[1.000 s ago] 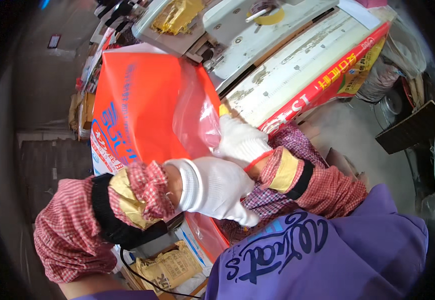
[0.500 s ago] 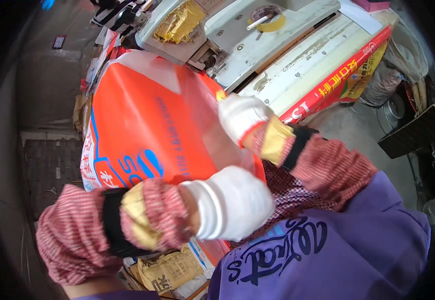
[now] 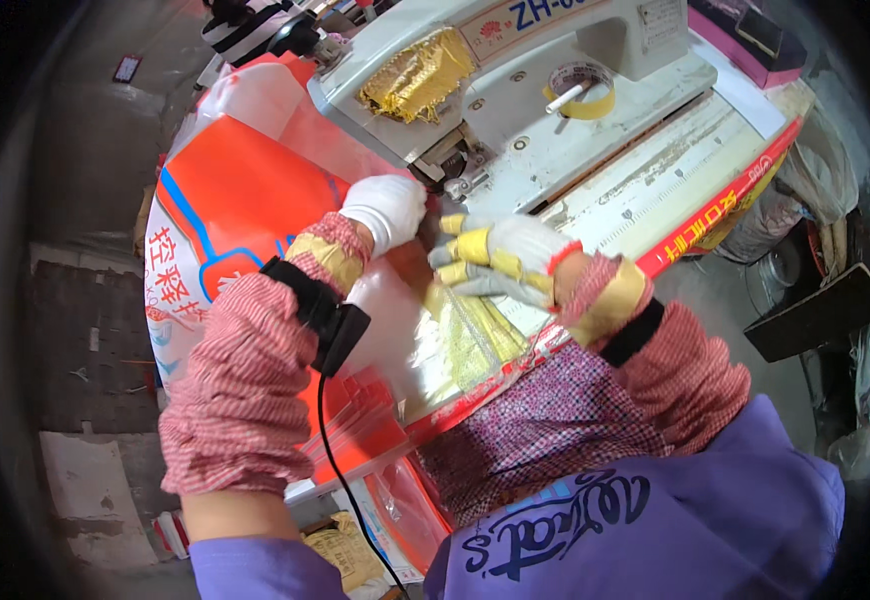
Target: Folding and stacking large industrial plastic/woven bags after production.
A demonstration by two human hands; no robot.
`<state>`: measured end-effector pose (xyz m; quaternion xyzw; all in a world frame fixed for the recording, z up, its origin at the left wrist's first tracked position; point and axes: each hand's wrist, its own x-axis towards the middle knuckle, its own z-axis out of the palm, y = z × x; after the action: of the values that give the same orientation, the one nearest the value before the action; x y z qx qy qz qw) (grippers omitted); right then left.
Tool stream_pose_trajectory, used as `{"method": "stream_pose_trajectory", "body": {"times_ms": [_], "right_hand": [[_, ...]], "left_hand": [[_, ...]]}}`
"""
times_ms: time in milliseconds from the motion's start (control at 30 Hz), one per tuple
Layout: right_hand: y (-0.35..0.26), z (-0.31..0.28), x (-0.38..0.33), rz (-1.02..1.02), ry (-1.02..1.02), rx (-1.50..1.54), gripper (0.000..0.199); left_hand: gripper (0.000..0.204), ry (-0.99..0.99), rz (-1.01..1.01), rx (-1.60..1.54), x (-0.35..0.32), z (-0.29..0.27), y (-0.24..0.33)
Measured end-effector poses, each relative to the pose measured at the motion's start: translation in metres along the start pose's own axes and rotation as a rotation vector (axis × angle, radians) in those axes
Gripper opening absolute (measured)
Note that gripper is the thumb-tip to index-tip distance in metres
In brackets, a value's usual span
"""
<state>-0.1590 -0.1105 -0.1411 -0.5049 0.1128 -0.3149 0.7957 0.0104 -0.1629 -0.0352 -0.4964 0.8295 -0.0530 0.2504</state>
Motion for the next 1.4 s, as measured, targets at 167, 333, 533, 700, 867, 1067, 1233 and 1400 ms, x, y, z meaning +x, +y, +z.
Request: {"method": "stream_pose_trajectory", "body": {"times_ms": [167,333,533,700,867,1067,1233,1400], "right_hand": [[-0.014,0.041,0.013,0.026,0.254,-0.519,0.061],[-0.017,0.065,0.036,-0.260,0.321,-1.622,0.052],[-0.055,0.121,0.057,-0.155,0.292,-1.550,0.017],[-0.087,0.140,0.029,-0.104,0.320,-1.053,0.031],[-0.126,0.123,0.000,-0.262,0.417,-0.181,0.022],[-0.068,0.095,-0.028,-0.382,0.176,-1.064,0.021],[-0.041,0.113,-0.030,-0.326,0.266,-0.898,0.020],[-0.042,0.196,-0.074,0.129,-0.666,-0.793,0.019]], "left_hand": [[0.015,0.045,-0.028,-0.008,-0.018,0.020,-0.053],[0.019,-0.261,0.270,-0.320,-0.149,-0.073,0.008],[0.026,0.759,0.001,0.614,-0.241,-0.150,-0.034],[0.080,0.878,-0.174,-0.667,-0.288,-0.025,-0.053],[0.076,0.419,-0.421,-0.088,-0.325,0.085,-0.029],[0.038,0.369,-0.677,0.181,-0.351,0.173,-0.036],[0.034,0.376,-0.770,0.071,-0.377,0.186,-0.032],[0.025,0.237,-0.789,0.239,-0.488,0.243,-0.043]]}}
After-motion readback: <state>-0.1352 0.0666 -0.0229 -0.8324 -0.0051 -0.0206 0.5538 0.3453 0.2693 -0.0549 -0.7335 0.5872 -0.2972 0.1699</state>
